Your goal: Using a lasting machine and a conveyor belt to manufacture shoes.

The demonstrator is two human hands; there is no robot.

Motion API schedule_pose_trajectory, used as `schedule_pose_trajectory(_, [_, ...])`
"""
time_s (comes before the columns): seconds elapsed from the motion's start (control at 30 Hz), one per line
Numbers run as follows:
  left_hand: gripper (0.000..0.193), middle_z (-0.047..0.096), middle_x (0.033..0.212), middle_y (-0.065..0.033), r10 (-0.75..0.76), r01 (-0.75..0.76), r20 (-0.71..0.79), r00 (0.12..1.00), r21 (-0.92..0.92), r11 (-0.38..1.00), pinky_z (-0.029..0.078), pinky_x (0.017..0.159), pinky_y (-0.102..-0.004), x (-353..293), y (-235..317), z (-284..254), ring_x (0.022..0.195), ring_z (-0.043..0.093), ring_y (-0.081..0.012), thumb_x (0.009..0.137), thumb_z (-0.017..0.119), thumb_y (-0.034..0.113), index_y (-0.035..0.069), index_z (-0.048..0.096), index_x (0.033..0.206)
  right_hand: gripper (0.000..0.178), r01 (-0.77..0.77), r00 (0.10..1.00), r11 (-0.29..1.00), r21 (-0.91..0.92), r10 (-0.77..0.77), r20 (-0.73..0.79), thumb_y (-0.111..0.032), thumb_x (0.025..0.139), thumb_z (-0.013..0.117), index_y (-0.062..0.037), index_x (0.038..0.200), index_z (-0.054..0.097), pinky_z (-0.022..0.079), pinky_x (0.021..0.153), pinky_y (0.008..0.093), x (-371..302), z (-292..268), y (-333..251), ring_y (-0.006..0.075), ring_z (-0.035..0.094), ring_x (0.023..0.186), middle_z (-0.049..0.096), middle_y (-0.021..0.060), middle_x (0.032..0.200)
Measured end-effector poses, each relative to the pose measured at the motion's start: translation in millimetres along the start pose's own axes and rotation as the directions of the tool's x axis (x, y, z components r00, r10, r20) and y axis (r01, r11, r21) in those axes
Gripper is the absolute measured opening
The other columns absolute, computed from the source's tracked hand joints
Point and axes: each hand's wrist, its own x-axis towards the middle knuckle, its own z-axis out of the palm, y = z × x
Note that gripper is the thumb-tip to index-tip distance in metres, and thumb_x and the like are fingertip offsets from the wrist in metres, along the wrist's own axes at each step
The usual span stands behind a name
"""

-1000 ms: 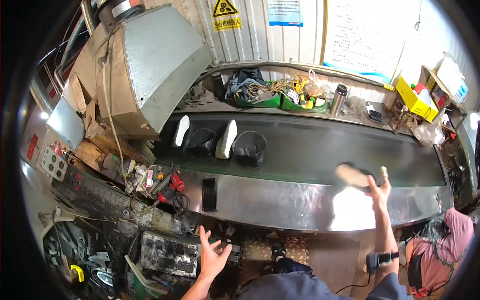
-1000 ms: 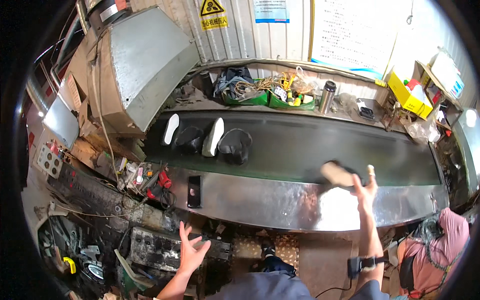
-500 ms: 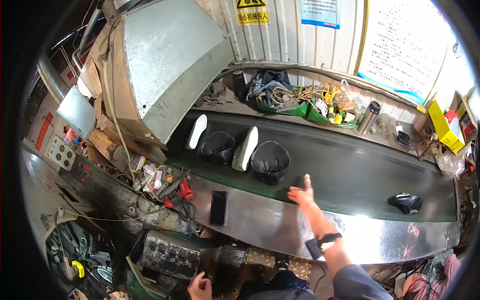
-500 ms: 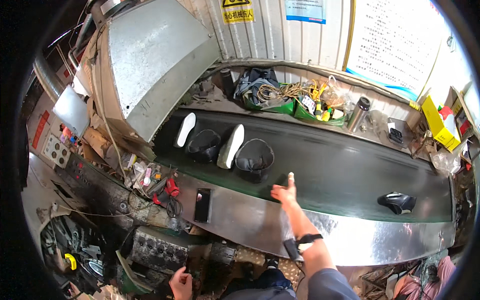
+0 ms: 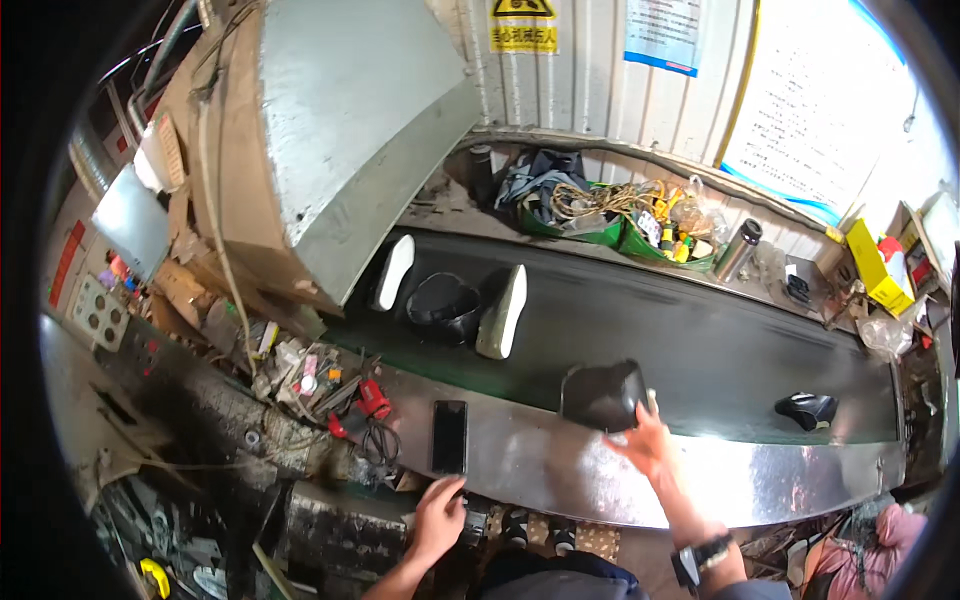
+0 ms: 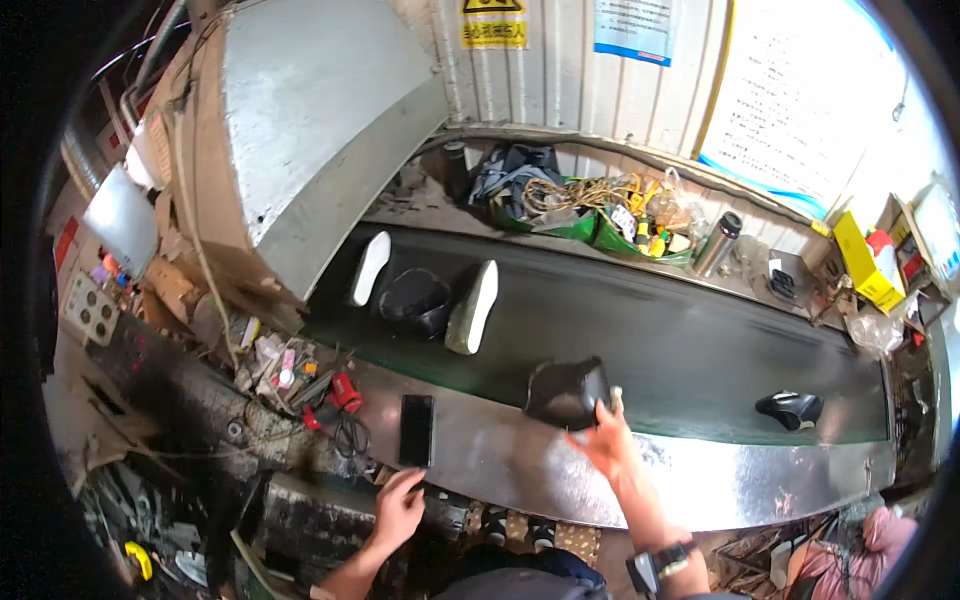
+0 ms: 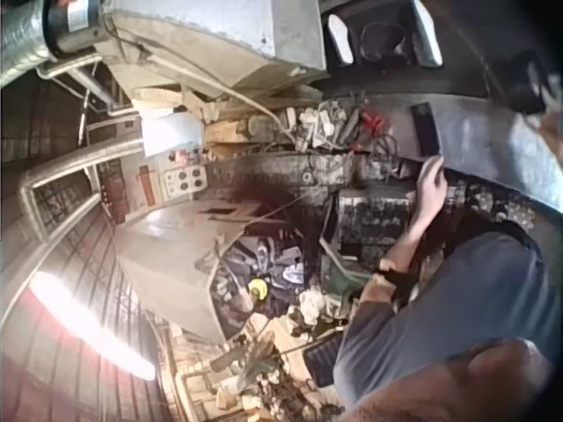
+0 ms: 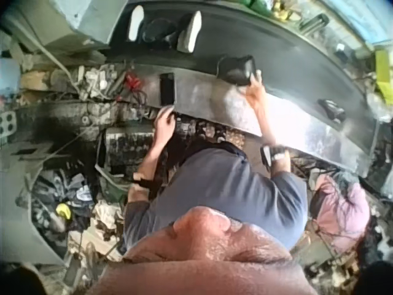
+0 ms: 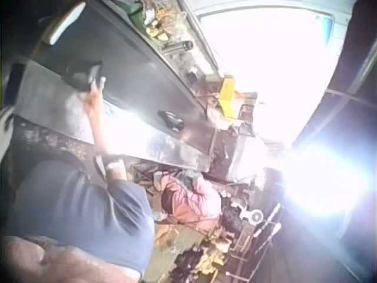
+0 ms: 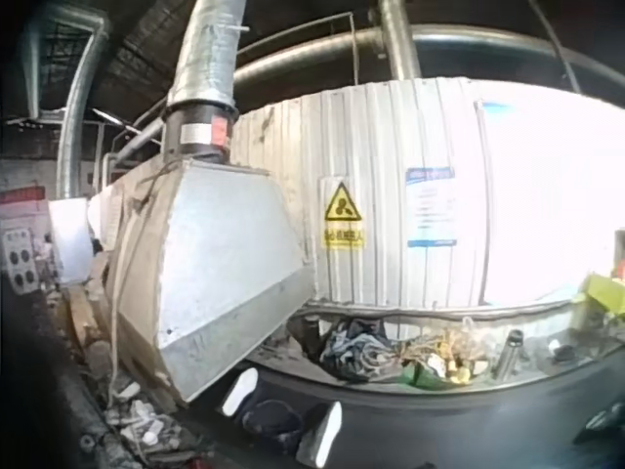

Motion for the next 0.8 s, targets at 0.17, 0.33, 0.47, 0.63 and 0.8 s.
schedule_pose_trajectory(0.17, [0.057,0.058,0.127,-0.0242,0.036,-0.038,0.210,0.977,0.007,0.999,0.051,0.096,-0.0401,187,2,77,0.114,0.060,-0.0362,0.081,0.070,0.009,-0.001,0.053,0.135,0.065,0.102,0.994,0.968,0.228,-0.106,0.005,-0.027,0.095,0.065,-0.0352,0.150,0.031,0.037,0.108,0.0688,-110,-77,47,0.0339,0.042,0.138,0.041,0.0044,0.151])
schedule_pose_trajectory(0.33, [0.090,0.029,0.149,-0.0340,-0.130,0.164,-0.128,0.983,0.307,0.938,0.030,0.114,-0.0530,302,-54,151,0.135,0.031,-0.0515,0.076,0.076,0.024,0.004,0.028,0.150,0.057,0.176,0.975,0.927,0.330,-0.116,-0.191,-0.043,0.103,0.042,-0.0057,0.146,0.037,0.037,0.111,0.0630,-177,-80,76,0.0399,0.044,0.135,0.044,0.0211,0.147])
schedule_pose_trajectory(0.47, [0.088,0.031,0.146,-0.0309,-0.120,0.183,-0.167,0.979,0.440,0.879,0.034,0.109,-0.0544,313,-61,161,0.129,0.036,-0.0484,0.074,0.075,0.015,0.007,0.030,0.149,0.035,0.283,0.944,0.771,0.571,-0.118,-0.309,-0.039,0.102,0.050,-0.0150,0.122,0.065,0.045,0.100,0.0589,-199,-134,107,0.0352,0.057,0.118,0.063,0.0130,0.123])
schedule_pose_trajectory(0.63, [0.072,0.036,0.146,-0.0210,0.290,-0.283,0.076,0.954,0.555,0.783,0.033,0.107,-0.0516,255,8,124,0.127,0.039,-0.0408,0.068,0.074,0.007,0.012,0.053,0.137,0.037,0.363,0.930,0.776,0.517,-0.268,-0.251,-0.033,0.102,0.048,-0.0157,0.131,0.062,0.049,0.096,0.0501,-207,-141,86,0.0278,0.061,0.112,0.066,0.0084,0.121])
schedule_pose_trajectory(0.8, [0.046,0.050,0.136,-0.0153,0.674,-0.775,0.384,0.632,0.290,0.561,0.033,0.104,-0.0528,155,84,91,0.123,0.046,-0.0336,0.062,0.072,0.011,0.015,0.069,0.107,0.037,0.390,0.915,0.810,0.439,-0.288,-0.281,-0.030,0.100,0.051,-0.0124,0.131,0.061,0.048,0.095,0.0421,-192,-132,53,0.0244,0.061,0.106,0.068,0.0080,0.110])
